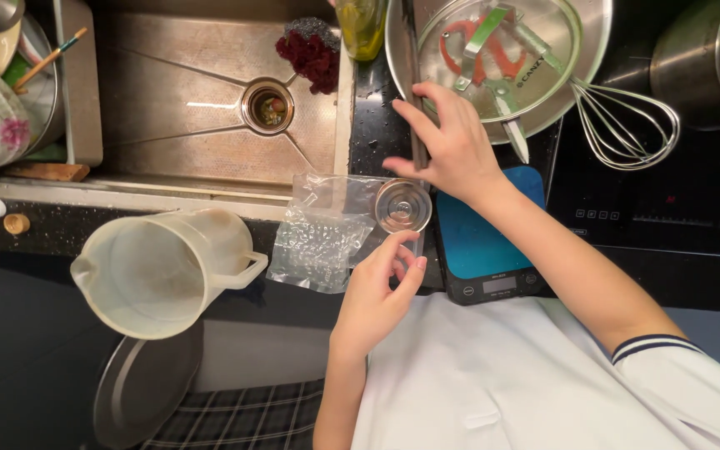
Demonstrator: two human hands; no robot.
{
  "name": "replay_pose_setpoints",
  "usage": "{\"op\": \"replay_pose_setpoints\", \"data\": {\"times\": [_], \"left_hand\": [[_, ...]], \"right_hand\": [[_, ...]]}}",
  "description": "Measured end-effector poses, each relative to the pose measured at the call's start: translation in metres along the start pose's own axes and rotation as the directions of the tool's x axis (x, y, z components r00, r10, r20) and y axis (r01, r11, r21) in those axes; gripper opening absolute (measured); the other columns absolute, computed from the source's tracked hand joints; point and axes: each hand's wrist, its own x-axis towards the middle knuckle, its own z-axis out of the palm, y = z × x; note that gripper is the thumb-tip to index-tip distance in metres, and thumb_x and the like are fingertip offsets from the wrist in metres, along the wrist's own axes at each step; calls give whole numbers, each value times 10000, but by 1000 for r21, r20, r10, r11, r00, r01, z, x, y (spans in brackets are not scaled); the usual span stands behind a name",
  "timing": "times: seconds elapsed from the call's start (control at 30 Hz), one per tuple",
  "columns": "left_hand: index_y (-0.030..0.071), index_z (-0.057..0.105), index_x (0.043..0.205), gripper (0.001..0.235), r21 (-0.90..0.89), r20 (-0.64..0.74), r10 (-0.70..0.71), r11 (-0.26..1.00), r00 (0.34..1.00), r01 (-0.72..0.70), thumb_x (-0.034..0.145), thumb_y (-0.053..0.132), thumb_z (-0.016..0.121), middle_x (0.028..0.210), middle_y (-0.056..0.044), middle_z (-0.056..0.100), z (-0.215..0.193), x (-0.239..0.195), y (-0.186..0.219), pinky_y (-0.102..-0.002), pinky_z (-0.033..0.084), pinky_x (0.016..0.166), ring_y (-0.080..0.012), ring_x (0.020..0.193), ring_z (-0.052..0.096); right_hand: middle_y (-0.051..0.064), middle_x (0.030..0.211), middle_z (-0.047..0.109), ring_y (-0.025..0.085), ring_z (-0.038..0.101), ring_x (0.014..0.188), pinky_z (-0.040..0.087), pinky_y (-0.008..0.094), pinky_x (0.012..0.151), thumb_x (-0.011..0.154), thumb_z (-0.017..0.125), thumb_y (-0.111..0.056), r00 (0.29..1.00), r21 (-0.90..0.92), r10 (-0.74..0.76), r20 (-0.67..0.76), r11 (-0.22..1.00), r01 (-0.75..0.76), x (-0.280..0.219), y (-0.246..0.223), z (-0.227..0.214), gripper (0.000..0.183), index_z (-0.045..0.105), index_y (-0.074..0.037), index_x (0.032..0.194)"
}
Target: The person stirs tapioca pearls boiling in a pan on an induction cooktop using chopsticks, then places a glass lid on the pan. They later rinse a large metal mixing bowl in the sink and hold it with a ladle.
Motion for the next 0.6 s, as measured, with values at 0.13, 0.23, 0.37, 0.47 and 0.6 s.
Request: {"op": "replay_pose_setpoints", "data": {"times": [0.13,0.23,0.37,0.47,0.6], "left_hand": [[22,621,1280,336,-27,10,69,997,998,-69,967,137,667,844,-24,628,4,4,-2,-240,494,638,-73,657,561],[20,620,1265,326,-16,15,46,999,999,-46,964,135,667,851,-24,636,6,5,5,-238,518,662,-68,669,576],[26,627,1266,335,10,23,17,1000,1000,-17,952,137,670,850,-29,660,12,6,7,-252,510,655,-80,691,583],[23,630,1270,329,25,8,72,997,997,-72,962,131,673,855,-28,673,20,9,7,-243,532,709,-81,735,606],[9,644,1249,292,22,-4,141,990,990,-141,978,112,679,865,-23,675,36,16,12,-246,522,725,-86,765,592]], "right_hand": [[200,1392,504,404,539,1262,456,494,1069,769,908,-468,999,88,22,36,996,-26,2,-1,-8,854,570,-30,1420],[209,1421,492,419,519,1310,438,506,1111,759,884,-457,998,159,36,47,986,-43,1,-2,-14,878,540,-13,1434],[227,1484,472,423,506,1359,438,508,1131,759,866,-380,1000,198,-23,15,980,20,-12,-12,-43,814,582,-18,1430],[213,1412,533,411,567,1300,489,492,1088,801,868,-299,993,255,-75,-93,962,97,-43,-21,-71,643,635,-10,1325],[143,1252,640,321,671,1131,556,427,952,917,718,-22,985,249,139,-99,962,-111,-74,-19,-96,250,699,-26,1166]]}}
